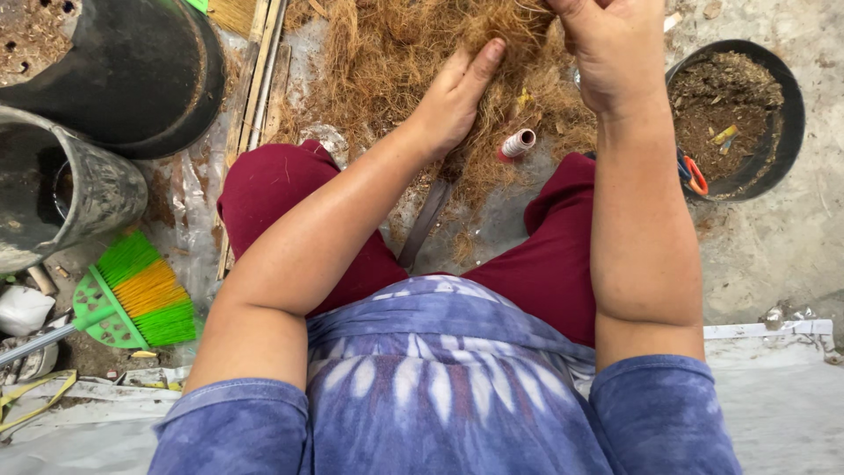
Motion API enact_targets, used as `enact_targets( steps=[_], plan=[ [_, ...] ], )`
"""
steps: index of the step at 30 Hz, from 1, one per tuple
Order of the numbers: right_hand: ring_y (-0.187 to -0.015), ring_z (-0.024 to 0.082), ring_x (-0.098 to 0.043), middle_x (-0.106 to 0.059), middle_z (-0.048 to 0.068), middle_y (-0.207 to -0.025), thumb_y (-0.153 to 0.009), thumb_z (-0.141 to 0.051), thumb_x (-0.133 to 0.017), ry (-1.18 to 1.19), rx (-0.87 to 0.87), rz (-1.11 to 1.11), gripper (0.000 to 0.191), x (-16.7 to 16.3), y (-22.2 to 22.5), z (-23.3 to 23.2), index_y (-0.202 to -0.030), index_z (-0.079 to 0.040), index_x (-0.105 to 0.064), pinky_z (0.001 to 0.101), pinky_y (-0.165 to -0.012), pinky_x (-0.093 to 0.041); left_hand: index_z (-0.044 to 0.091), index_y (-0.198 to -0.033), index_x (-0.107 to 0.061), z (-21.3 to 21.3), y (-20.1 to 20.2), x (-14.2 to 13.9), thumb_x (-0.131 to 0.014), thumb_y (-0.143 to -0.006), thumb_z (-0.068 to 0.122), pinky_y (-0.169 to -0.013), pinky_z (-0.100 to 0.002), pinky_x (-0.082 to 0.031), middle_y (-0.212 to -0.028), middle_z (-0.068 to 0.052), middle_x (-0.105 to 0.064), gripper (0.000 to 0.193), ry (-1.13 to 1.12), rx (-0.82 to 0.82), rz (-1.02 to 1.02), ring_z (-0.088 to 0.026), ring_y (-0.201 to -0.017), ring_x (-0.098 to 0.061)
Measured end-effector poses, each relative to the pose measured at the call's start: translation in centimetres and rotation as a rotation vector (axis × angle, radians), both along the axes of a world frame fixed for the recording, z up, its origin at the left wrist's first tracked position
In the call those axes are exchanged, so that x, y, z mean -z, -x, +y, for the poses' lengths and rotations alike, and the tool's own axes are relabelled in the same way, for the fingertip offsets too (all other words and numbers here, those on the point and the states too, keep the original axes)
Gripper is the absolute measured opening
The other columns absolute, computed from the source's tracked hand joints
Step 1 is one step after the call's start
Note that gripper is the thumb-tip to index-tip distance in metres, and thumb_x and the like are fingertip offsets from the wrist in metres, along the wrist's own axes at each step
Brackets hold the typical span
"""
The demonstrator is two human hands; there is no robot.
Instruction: The person sits on the floor and repeatedly gathers loose coconut fiber, then twists it with both hands into a compact rope-like strand. The person continues this process, forming multiple small twisted bundles from the loose material.
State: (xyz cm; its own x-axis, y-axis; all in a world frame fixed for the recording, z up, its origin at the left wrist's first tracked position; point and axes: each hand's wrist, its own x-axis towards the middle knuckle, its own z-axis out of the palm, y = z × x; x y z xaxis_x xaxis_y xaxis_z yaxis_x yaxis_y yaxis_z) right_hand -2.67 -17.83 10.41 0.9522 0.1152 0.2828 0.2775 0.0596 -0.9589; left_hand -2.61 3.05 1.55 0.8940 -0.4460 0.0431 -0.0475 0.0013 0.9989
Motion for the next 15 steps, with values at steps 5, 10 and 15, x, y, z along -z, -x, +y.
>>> enact_targets(
  steps=[5,10,15],
  plan=[
    [-0.060,0.008,-0.048,-0.058,-0.003,-0.076,-0.110,-0.023,-0.084,0.027,0.039,0.025,0.030,0.3,-0.4,0.1,-0.093,-0.005,-0.067,0.0247,-0.056,-0.035,-0.003,-0.141,-0.052,-0.9,-0.4,-0.5,-0.059,-0.104,0.052,-0.119,-0.042,-0.049,-0.137,-0.019,-0.065,0.067,0.373,0.078,-0.016,-0.026,-0.132,-0.061],
    [-0.060,0.014,-0.040,-0.047,0.004,-0.072,-0.094,-0.040,-0.090,0.560,0.039,-0.004,0.057,-1.8,0.6,0.0,-0.083,0.002,-0.053,0.0285,-0.055,-0.030,-0.001,-0.122,-0.064,-1.4,-0.5,-0.2,-0.068,-0.104,0.030,-0.097,-0.037,-0.059,-0.114,-0.012,-0.074,0.036,0.322,-0.051,-0.008,-0.018,-0.106,-0.069],
    [-0.068,0.018,-0.048,-0.050,0.007,-0.075,-0.077,-0.053,-0.098,1.001,0.150,-0.183,0.069,-4.2,1.9,2.0,-0.098,0.003,-0.063,0.0340,-0.061,-0.039,-0.001,-0.113,-0.065,-1.8,-0.6,0.8,-0.069,-0.101,0.013,-0.090,-0.034,-0.062,-0.106,-0.011,-0.075,0.018,0.267,-0.183,-0.150,-0.018,-0.099,-0.072]
  ],
)
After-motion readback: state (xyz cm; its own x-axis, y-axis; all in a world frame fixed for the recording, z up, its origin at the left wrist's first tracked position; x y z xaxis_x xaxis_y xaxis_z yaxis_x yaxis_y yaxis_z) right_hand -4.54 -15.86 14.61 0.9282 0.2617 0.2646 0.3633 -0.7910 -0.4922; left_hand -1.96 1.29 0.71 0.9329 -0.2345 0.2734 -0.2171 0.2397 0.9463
